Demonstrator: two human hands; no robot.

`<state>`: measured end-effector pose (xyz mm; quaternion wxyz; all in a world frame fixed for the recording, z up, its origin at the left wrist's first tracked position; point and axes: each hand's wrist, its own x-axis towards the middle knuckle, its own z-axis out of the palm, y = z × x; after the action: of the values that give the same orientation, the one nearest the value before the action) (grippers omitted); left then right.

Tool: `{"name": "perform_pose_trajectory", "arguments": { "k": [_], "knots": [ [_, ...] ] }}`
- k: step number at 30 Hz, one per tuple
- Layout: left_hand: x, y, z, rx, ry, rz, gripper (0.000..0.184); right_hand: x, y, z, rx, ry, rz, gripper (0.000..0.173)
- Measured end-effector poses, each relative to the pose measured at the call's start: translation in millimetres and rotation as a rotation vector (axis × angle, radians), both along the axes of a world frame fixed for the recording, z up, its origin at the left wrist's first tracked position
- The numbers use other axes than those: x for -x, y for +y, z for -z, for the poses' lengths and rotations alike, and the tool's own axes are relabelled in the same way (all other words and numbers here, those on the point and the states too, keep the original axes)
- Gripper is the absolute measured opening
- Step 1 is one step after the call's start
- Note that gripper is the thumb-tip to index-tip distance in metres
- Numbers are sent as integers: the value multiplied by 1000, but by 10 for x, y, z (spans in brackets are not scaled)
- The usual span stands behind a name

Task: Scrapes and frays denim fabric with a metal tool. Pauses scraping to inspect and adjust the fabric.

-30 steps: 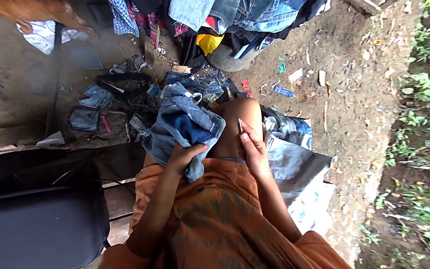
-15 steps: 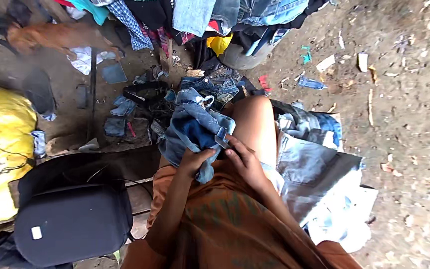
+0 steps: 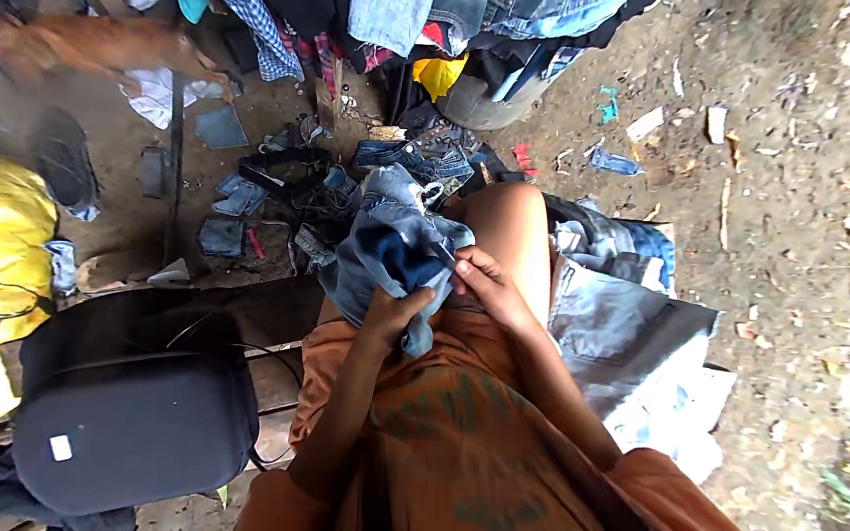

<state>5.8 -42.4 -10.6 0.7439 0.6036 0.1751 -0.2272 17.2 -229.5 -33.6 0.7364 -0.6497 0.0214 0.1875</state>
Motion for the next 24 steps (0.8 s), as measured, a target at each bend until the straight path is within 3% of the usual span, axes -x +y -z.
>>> {"name": "perform_pose_trajectory", "arguments": {
  "k": [4, 7, 13, 19, 22, 24],
  "knots": [
    [-23, 44, -64, 65, 16, -16, 26, -52, -57, -3, -123, 164, -25, 13],
    [-26, 67, -75, 102, 25, -72, 29, -25, -62, 20, -125, 136, -31, 21],
    [-74, -46, -149, -100, 165, -95, 32, 84, -84, -38, 36, -43, -41, 34],
    [7, -119, 8, -181, -60, 67, 58, 127, -22, -127, 114, -155, -3, 29],
    [31, -188, 70, -226, -184, 21, 58, 128, 31, -252, 113, -70, 39, 21],
    [51, -215, 68, -182, -232, -23, 46, 102, 14, -317, 112, -2, 56, 19]
  ]
}}
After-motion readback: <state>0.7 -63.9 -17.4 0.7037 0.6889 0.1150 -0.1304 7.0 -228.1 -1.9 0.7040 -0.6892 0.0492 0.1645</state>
